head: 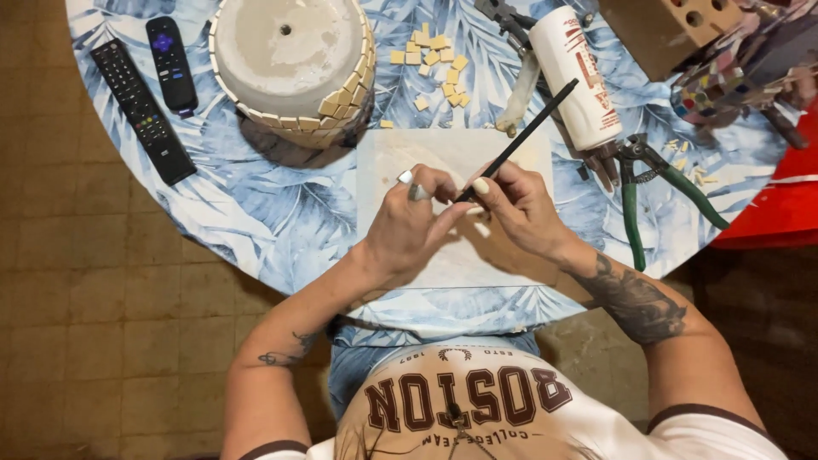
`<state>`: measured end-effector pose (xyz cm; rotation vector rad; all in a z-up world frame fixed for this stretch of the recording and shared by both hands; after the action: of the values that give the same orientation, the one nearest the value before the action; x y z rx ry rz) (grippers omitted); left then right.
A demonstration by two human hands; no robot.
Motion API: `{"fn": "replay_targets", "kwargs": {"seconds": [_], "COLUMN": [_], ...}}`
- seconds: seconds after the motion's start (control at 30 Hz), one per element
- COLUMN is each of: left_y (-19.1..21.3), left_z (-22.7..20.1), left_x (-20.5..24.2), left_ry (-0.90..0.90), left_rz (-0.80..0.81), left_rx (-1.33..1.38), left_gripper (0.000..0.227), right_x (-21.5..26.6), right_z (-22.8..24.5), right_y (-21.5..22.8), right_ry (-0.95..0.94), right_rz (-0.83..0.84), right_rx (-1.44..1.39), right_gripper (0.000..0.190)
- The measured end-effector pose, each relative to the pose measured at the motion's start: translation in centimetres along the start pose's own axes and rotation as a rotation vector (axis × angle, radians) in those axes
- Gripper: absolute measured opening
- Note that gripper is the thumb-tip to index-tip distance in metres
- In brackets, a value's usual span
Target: Applying small mosaic tiles to the exterior of a ceramic pot using glue and nippers for trimming.
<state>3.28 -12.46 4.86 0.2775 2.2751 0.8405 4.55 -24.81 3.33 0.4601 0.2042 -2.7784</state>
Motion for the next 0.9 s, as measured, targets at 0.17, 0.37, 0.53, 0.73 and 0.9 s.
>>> {"fn": "replay_targets", "kwargs": {"seconds": [0.17, 0.37, 0.53, 0.73, 0.9], "left_y": [0.2, 3.1, 3.0, 2.9, 1.6], "left_z": [0.2, 1.8, 2.9, 3.7, 4.1], "left_x": [-0.7, 0.0, 1.0, 2.1, 2.7], "left_ry": [0.053, 0.092, 0.064, 0.05, 0.006], "left_rz": [0.126, 0.075, 0.067, 0.277, 0.309], "left_rx": [-0.062, -0.159, -0.285, -0.372, -0.338], "left_gripper": [0.039, 0.011, 0.014, 0.021, 0.011], "right_x": [0.0, -0.9, -0.7, 1.8, 6.3], "right_z": [2.8, 1.5, -0.7, 2.4, 3.7], "right_y": [7.1, 17.4, 19.1, 17.2, 14.7], "right_ry": [0.313, -0.427, -0.683, -0.62, -0.851], "right_rz": [0.028, 0.037, 0.108, -0.144, -0.396], "right_rx": [0.821, 1.61, 1.643, 1.44, 1.269], "right_gripper": [0.013, 0.031, 0.037, 0.026, 0.032]}}
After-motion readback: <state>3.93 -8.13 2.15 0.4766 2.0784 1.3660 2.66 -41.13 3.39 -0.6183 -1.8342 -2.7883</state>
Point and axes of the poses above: each hand's wrist, its own x-axis away from the middle knuckle, its own y-axis out of the back of the hand, z = x × y, the point moved 7 cm from there along -x, towards the middle knuckle, and after that the axes turned 11 degrees about -x, right-handed, at the moved point
